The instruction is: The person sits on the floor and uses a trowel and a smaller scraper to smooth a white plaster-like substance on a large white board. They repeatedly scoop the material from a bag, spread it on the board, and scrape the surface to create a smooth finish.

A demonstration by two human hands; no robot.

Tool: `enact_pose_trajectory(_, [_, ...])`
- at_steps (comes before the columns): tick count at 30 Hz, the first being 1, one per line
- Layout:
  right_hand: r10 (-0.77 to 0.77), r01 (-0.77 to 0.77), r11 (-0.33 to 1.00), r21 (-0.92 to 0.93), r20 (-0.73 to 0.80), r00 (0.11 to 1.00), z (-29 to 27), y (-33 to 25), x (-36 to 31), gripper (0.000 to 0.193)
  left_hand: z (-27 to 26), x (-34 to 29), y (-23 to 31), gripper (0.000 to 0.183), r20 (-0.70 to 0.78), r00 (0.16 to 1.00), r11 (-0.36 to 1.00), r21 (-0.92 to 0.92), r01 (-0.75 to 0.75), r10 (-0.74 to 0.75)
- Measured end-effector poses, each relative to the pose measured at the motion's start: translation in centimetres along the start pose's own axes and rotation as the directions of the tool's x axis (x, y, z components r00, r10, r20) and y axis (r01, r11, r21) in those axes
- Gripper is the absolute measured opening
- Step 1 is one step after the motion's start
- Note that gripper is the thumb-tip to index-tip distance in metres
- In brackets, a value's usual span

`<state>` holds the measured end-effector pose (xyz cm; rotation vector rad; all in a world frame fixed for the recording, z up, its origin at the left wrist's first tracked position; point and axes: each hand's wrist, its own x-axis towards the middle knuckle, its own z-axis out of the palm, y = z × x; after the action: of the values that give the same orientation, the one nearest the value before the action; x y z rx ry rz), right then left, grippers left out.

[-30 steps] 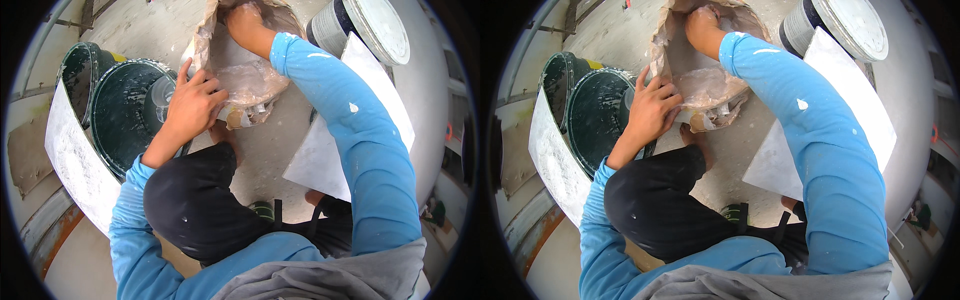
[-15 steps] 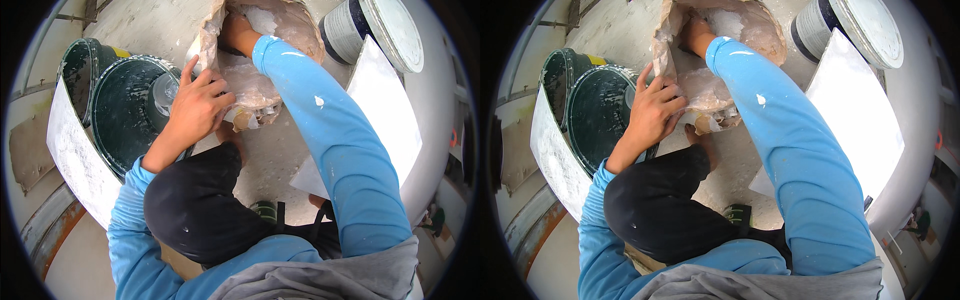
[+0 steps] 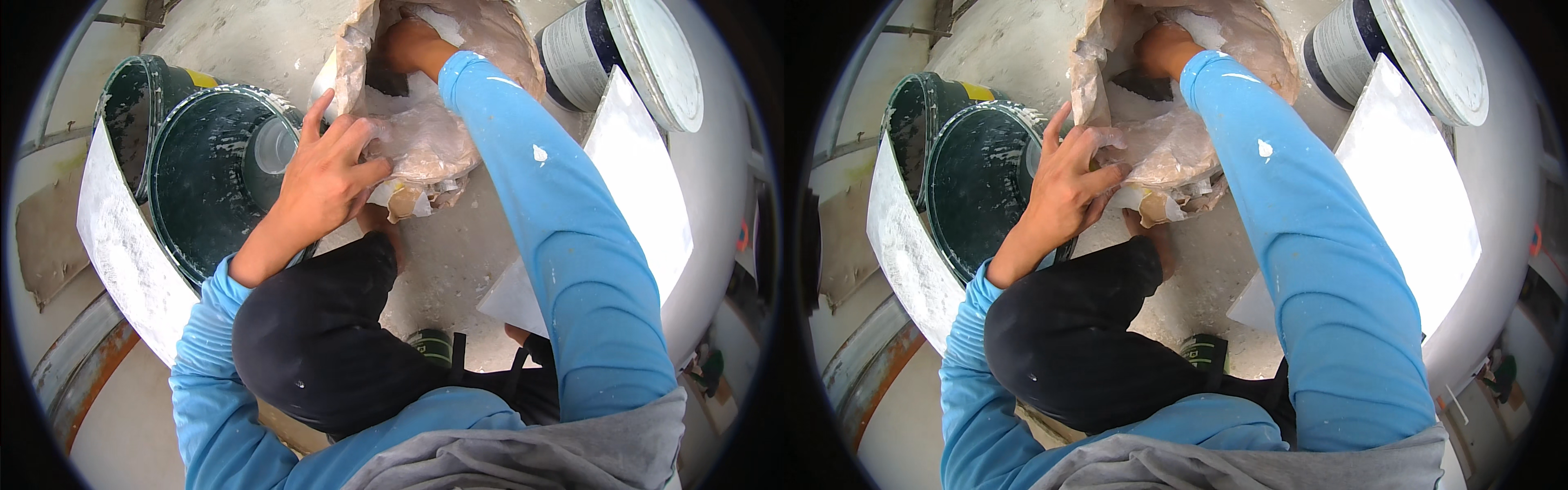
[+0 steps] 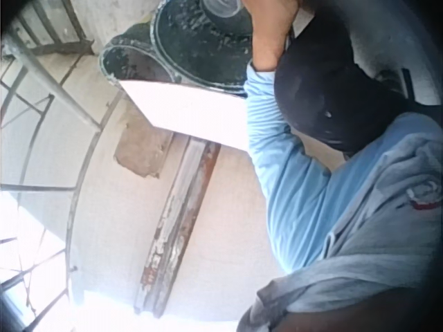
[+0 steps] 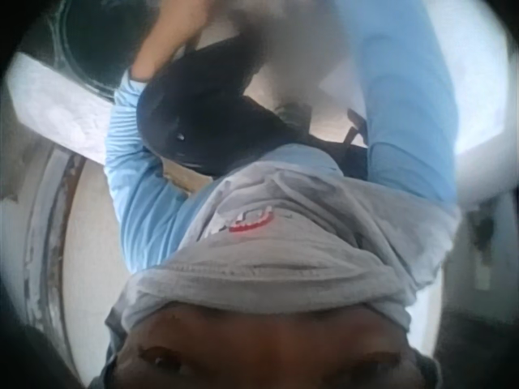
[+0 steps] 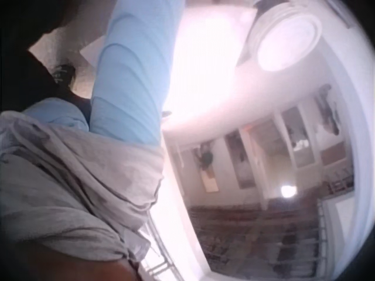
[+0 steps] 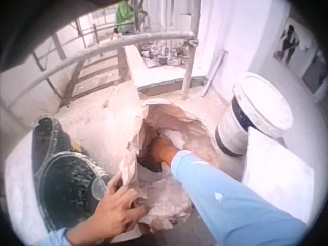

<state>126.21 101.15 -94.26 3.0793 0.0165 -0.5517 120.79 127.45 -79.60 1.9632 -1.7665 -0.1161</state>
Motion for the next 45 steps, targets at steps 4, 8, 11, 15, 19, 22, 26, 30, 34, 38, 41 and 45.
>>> enact_pose_trajectory(4, [-0.026,0.032,0.994,-0.107,0.056,0.998,0.6,-2.9,-0.1,0.056,0.0,-0.4,0.1,0.031,0.051,0.999,1.000,-0.002,0.016,-0.016])
enact_pose_trajectory(8, [-0.021,0.027,0.998,-0.050,0.122,0.992,-0.2,-3.0,-0.2,0.042,0.0,-0.3,-0.1,0.032,0.043,0.999,1.000,0.004,-0.005,0.005])
enact_pose_trajectory(11, [-0.002,0.006,1.000,-0.026,0.143,0.990,-1.2,-3.6,-1.2,0.046,0.3,-0.9,0.1,0.032,0.020,1.000,1.000,0.010,0.009,-0.009])
enact_pose_trajectory(15, [-0.093,0.094,0.989,-0.114,0.014,0.996,-0.7,-4.0,-0.5,0.046,0.7,-0.4,-0.1,0.020,-0.007,1.000,1.000,0.017,-0.024,0.024])
enact_pose_trajectory(19, [0.060,-0.072,0.994,0.085,0.136,0.989,-1.1,-3.8,-0.3,0.046,0.4,-0.5,-0.3,0.023,-0.006,1.000,0.999,0.031,-0.017,0.017])
enact_pose_trajectory(22, [0.089,-0.105,0.984,0.142,0.113,0.990,2.2,-5.1,-0.3,0.038,0.3,-0.6,0.1,0.024,0.022,1.000,0.999,0.046,-0.022,0.021])
enact_pose_trajectory(26, [-0.012,-0.012,0.993,0.114,0.213,0.977,0.0,-5.1,-0.5,0.038,0.5,-1.1,-0.4,0.030,0.001,1.000,1.000,0.003,-0.006,0.006])
enact_pose_trajectory(30, [0.017,-0.051,0.983,0.177,0.187,0.982,1.5,-2.6,-0.7,0.044,0.5,-0.7,-0.2,0.026,0.003,1.000,1.000,0.011,-0.016,0.016])
enact_pose_trajectory(34, [0.043,-0.095,0.967,0.238,0.215,0.976,0.4,-0.8,-1.5,0.040,0.2,-0.6,0.2,0.027,-0.008,1.000,0.999,0.052,0.006,-0.006])
enact_pose_trajectory(38, [0.180,-0.218,0.935,0.281,0.155,0.971,0.2,0.3,-2.8,0.040,0.3,-0.5,0.4,0.036,-0.006,1.000,0.999,0.032,0.002,-0.002])
enact_pose_trajectory(41, [0.301,-0.314,0.900,0.303,0.089,0.949,-1.1,0.1,-4.7,0.039,0.0,-0.4,0.9,0.044,0.001,1.000,0.998,0.054,0.012,-0.013])
enact_pose_trajectory(45, [0.410,-0.409,0.856,0.318,0.067,0.910,-5.3,-0.7,-8.2,0.037,0.1,-0.2,1.5,0.060,-0.041,0.998,0.997,0.062,0.041,-0.038])
